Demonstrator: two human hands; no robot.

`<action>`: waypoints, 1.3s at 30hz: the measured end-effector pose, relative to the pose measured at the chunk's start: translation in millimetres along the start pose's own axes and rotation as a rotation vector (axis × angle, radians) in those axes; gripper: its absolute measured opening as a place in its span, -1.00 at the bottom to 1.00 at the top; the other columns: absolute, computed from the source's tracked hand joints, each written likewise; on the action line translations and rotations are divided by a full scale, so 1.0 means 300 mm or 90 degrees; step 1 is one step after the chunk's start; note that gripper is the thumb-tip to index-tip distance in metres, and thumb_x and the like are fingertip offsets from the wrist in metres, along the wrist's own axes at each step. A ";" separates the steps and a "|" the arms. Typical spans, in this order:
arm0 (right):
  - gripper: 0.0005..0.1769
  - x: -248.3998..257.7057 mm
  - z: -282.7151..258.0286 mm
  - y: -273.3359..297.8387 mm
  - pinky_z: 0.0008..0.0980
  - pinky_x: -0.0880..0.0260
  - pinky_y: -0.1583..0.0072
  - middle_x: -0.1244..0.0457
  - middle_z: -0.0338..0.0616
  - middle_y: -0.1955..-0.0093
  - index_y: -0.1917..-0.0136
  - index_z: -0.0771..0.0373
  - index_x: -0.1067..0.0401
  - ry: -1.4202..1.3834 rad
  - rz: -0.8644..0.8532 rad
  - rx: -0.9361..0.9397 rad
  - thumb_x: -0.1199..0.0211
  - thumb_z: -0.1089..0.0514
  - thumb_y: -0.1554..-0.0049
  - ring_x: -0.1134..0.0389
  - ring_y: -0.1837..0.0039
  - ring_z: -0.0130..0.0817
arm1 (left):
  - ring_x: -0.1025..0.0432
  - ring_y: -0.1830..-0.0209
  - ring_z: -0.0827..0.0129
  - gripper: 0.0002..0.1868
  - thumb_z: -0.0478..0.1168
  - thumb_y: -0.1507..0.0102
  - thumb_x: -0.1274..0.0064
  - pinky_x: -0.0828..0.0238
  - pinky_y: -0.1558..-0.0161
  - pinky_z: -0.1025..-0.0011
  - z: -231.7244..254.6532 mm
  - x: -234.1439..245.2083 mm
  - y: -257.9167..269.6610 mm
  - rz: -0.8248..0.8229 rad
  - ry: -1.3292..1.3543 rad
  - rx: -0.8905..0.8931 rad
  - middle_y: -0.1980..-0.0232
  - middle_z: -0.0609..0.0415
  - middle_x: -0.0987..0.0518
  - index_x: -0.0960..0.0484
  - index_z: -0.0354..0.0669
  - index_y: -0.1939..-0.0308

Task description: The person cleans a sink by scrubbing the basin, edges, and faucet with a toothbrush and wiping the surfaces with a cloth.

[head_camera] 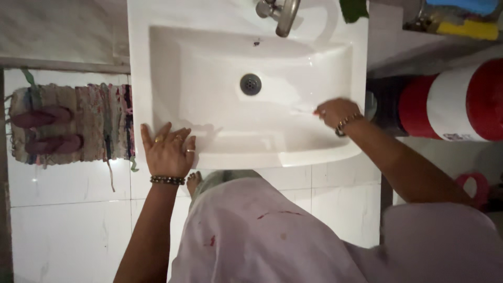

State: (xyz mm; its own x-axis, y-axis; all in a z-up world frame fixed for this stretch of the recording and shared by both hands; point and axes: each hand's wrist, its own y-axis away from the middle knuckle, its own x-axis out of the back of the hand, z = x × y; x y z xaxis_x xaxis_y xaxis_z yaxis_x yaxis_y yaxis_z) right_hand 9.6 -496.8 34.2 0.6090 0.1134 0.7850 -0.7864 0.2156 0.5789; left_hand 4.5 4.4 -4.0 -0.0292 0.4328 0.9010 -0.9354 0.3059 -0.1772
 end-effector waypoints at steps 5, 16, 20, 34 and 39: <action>-0.61 0.062 0.078 -0.096 -0.09 -0.45 -0.14 -0.40 -0.12 -0.20 -0.34 -0.12 -0.52 0.030 0.139 -0.093 -0.13 0.17 -0.29 -0.44 -0.15 -0.11 | -0.50 -0.32 0.19 -0.71 -0.02 -0.41 -0.01 0.36 -0.65 -0.13 -0.001 0.001 0.012 0.030 0.007 -0.016 0.06 0.12 -0.74 -0.80 -0.01 0.09; -0.70 -0.120 -0.362 -0.008 -0.20 -0.45 -0.12 -0.44 -0.19 -0.02 -0.18 -0.18 -0.56 -0.231 -0.043 0.139 -0.25 -0.03 -0.17 -0.46 -0.02 -0.20 | -0.41 -0.33 0.16 -0.68 -0.02 -0.27 -0.03 0.40 -0.55 -0.14 0.007 -0.015 -0.012 -0.024 0.039 0.056 -0.10 0.08 -0.69 -0.76 0.01 0.01; -0.77 -0.151 -0.715 -0.222 -0.21 -0.48 -0.07 -0.44 -0.09 0.03 -0.10 -0.05 -0.58 -0.360 0.073 0.320 -0.30 0.03 -0.15 -0.46 0.04 -0.17 | -0.34 -0.41 0.12 -0.64 0.01 -0.34 -0.02 0.41 -0.59 -0.11 0.012 -0.006 -0.014 -0.007 0.060 0.052 -0.21 0.02 -0.63 -0.72 -0.04 -0.07; -0.64 0.028 -0.831 -0.207 -0.05 -0.43 0.01 -0.41 0.01 0.10 -0.28 -0.07 -0.52 -0.247 0.291 0.509 -0.14 0.15 -0.25 -0.42 0.07 0.01 | -0.10 -0.65 -0.04 -0.53 0.04 -0.40 0.03 0.05 -0.60 0.05 -0.079 -0.015 -0.019 0.129 0.253 0.052 -0.53 -0.09 -0.38 -0.57 -0.10 -0.29; -0.37 0.260 -0.930 -0.146 0.06 -0.37 0.07 -0.31 0.13 0.01 -0.60 0.04 -0.13 -0.292 0.392 0.207 -0.01 0.21 -0.27 -0.36 0.06 0.14 | 0.07 -0.63 -0.07 -0.36 0.08 -0.28 -0.04 0.24 -0.53 -0.06 -0.090 -0.030 -0.075 0.081 0.062 0.061 -0.58 -0.16 -0.18 -0.54 -0.18 -0.37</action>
State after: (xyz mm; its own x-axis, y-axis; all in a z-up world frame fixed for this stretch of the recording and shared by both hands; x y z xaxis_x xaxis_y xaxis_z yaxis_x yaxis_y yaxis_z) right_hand 120.5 -226.9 8.7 0.0134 -0.3017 0.9533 -0.9985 -0.0552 -0.0034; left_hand 35.5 16.5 -18.9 -0.1195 0.5439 0.8306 -0.9557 0.1638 -0.2447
